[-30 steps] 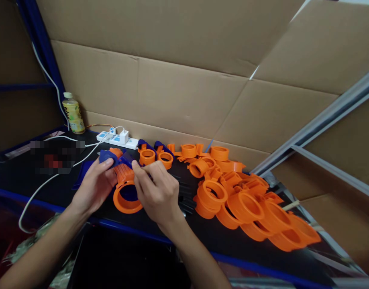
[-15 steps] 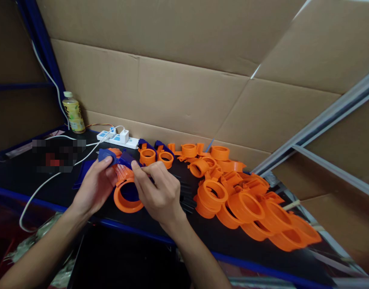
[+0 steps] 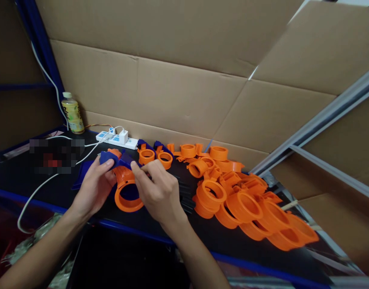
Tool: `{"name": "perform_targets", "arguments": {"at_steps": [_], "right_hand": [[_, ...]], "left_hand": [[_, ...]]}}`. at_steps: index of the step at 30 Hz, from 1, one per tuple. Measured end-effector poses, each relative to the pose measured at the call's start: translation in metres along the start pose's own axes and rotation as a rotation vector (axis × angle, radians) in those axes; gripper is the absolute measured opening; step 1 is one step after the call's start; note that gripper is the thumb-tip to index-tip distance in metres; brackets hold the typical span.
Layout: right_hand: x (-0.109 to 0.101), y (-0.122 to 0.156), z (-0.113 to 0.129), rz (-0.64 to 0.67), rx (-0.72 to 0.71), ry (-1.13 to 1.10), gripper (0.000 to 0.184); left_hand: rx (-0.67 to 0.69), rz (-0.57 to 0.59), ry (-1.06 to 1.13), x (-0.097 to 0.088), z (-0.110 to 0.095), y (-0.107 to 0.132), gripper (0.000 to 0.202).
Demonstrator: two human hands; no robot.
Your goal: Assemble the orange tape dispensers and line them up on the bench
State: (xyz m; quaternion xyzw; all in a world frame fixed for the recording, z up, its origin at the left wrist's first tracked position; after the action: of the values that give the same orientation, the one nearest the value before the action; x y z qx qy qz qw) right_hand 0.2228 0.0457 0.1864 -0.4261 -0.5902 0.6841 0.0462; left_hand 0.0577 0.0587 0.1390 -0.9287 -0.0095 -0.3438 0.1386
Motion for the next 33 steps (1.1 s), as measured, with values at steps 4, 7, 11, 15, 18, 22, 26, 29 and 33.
{"name": "perform_targets", "arguments": {"at_steps": [4, 7, 11, 15, 18, 22, 26, 29, 33], "right_hand": [[-0.007, 0.0, 0.003, 0.059, 0.03, -0.059, 0.024], [-0.015, -0.002, 0.007, 0.063, 0.075, -0.213, 0.017], [-0.02, -0.006, 0.007, 0.038, 0.28, -0.417, 0.015], [-0.015, -0.004, -0.001, 0.123, 0.562, -0.698, 0.018], [-0.01, 0.0, -0.006, 0.159, 0.688, -0.93, 0.019], [-0.004, 0.006, -0.009, 0.152, 0.784, -1.116, 0.024], [0.001, 0.01, -0.008, 0.15, 0.814, -1.192, 0.025], [0.003, 0.012, -0.007, 0.148, 0.808, -1.234, 0.027], [0.002, 0.011, -0.004, 0.103, 0.769, -1.22, 0.021]], "left_hand": [[0.039, -0.01, -0.068, -0.001, -0.001, 0.004, 0.029], [0.08, 0.027, -0.173, -0.002, -0.007, 0.009, 0.042], [0.052, 0.201, -0.291, -0.002, -0.016, 0.018, 0.061], [0.03, 0.324, -0.31, -0.003, -0.018, 0.024, 0.069], [0.024, 0.393, -0.292, -0.001, -0.018, 0.024, 0.071], [0.08, 0.439, -0.34, 0.003, -0.02, 0.021, 0.068], [0.159, 0.498, -0.415, 0.005, -0.025, 0.017, 0.072], [0.188, 0.548, -0.464, 0.003, -0.026, 0.015, 0.072], [0.2, 0.579, -0.455, -0.002, -0.027, 0.015, 0.076]]}}
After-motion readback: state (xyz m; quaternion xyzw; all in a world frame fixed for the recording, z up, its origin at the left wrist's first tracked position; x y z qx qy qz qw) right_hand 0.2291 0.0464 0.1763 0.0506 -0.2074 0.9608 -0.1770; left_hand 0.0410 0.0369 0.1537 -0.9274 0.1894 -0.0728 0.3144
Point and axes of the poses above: each hand's wrist, its own y-axis away from the middle knuckle, its own x-axis out of the palm, z = x × y, the point moved 2 cm from there along -y, towards the middle knuckle
